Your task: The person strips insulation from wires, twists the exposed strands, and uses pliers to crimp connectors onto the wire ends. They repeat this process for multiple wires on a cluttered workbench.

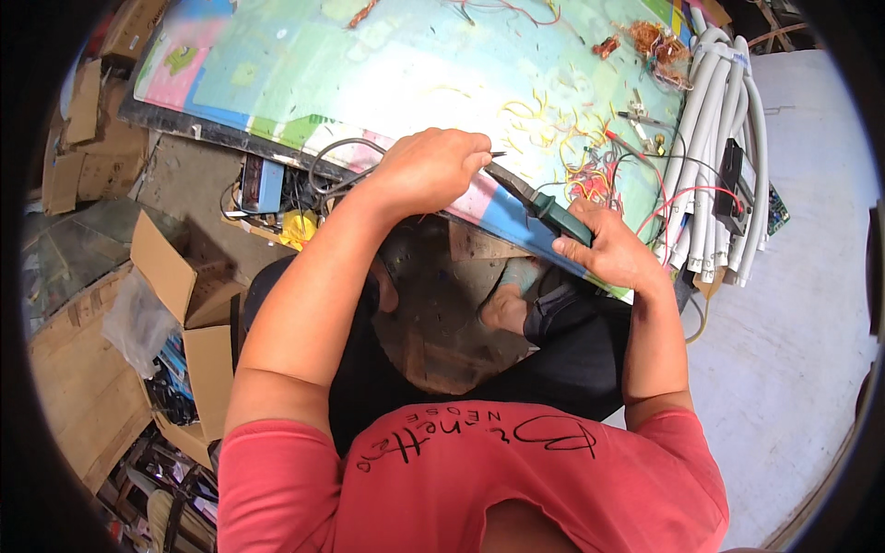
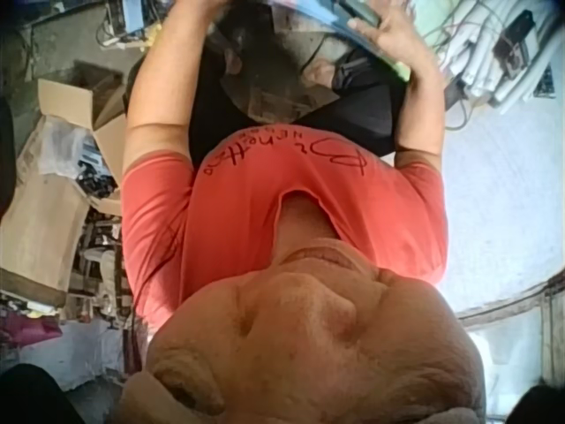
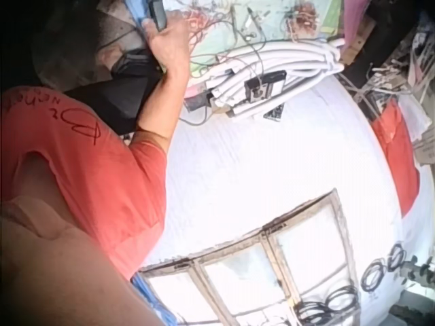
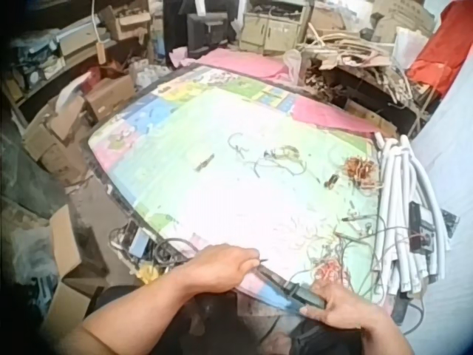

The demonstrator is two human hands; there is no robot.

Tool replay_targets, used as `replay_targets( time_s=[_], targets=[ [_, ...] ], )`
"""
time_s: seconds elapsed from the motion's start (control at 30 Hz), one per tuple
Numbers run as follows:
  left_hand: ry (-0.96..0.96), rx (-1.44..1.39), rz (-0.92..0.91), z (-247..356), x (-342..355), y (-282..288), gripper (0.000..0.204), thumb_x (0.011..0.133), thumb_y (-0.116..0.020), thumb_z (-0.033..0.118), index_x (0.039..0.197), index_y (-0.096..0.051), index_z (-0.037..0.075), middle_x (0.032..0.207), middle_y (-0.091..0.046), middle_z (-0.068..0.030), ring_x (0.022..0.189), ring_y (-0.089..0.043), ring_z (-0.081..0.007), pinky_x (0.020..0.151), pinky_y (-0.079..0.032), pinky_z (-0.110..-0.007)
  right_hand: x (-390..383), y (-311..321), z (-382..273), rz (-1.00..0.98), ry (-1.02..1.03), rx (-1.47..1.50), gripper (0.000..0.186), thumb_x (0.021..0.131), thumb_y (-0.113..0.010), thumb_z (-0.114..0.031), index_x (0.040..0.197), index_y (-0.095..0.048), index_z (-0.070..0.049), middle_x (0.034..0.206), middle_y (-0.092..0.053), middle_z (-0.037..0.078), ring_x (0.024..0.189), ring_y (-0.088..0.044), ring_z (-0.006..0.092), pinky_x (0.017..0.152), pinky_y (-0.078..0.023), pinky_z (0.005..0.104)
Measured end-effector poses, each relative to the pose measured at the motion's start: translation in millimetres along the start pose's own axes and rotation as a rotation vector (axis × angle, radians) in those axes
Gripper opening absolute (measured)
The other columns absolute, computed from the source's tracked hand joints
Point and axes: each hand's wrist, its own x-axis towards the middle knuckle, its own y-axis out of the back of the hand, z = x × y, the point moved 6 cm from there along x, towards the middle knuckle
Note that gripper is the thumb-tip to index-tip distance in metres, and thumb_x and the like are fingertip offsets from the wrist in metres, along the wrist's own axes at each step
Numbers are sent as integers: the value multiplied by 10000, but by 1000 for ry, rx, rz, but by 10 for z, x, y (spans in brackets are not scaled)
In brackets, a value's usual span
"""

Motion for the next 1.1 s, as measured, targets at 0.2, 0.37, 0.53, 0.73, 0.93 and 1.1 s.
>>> replay_targets(
  time_s=[0.2, 0.37, 0.53, 0.73, 0.93, 1.1],
  targets=[
    [38, -72, 220, -59, -10, 163, 259, 946, -491, 283, 915, -592, 46, 803, -613, -181, 799, -582, -383, 711, -440, -443, -11, -164, -115, 142, -41, 19, 242, 865, -677, -179, 889, -622, 56, 806, -523, 194, 757, -519, 341, 715, -419, 421],
    [41, -225, 375, -127, 50, 210, 269, 950, -495, 285, 882, -577, 38, 729, -558, -150, 707, -541, -299, 693, -437, -396, -7, -141, -216, 338, 36, -46, 219, 844, -693, -147, 917, -626, 49, 819, -535, 210, 781, -520, 377, 710, -422, 436],
    [142, -662, 699, -630, -31, 816, 297, 965, -475, 227, 783, -555, 5, 619, -462, -28, 619, -444, -143, 611, -409, -359, -147, -250, -130, 303, -11, -52, 229, 835, -697, -151, 893, -601, 49, 822, -533, 216, 772, -536, 400, 700, -437, 442],
    [51, -289, 443, -306, -108, 542, 233, 961, -505, 228, 868, -577, 27, 700, -525, -45, 681, -487, -157, 656, -417, -312, 23, -85, -172, 325, 78, -45, 284, 842, -689, -183, 970, -619, 61, 907, -575, 227, 883, -553, 391, 800, -446, 428],
    [39, -154, 403, -67, -124, 404, 209, 949, -521, 249, 955, -616, 63, 779, -619, -167, 743, -591, -351, 684, -453, -403, 94, -82, -224, 232, 52, 18, 276, 843, -688, -184, 946, -634, 66, 971, -598, 227, 956, -555, 378, 862, -445, 417],
    [-26, -68, 397, 25, -110, 367, 192, 946, -520, 243, 977, -618, 80, 779, -618, -184, 753, -585, -398, 673, -449, -436, 101, -76, -234, 197, 45, 6, 287, 842, -690, -182, 971, -632, 68, 979, -598, 226, 952, -561, 375, 860, -446, 423]
  ],
)
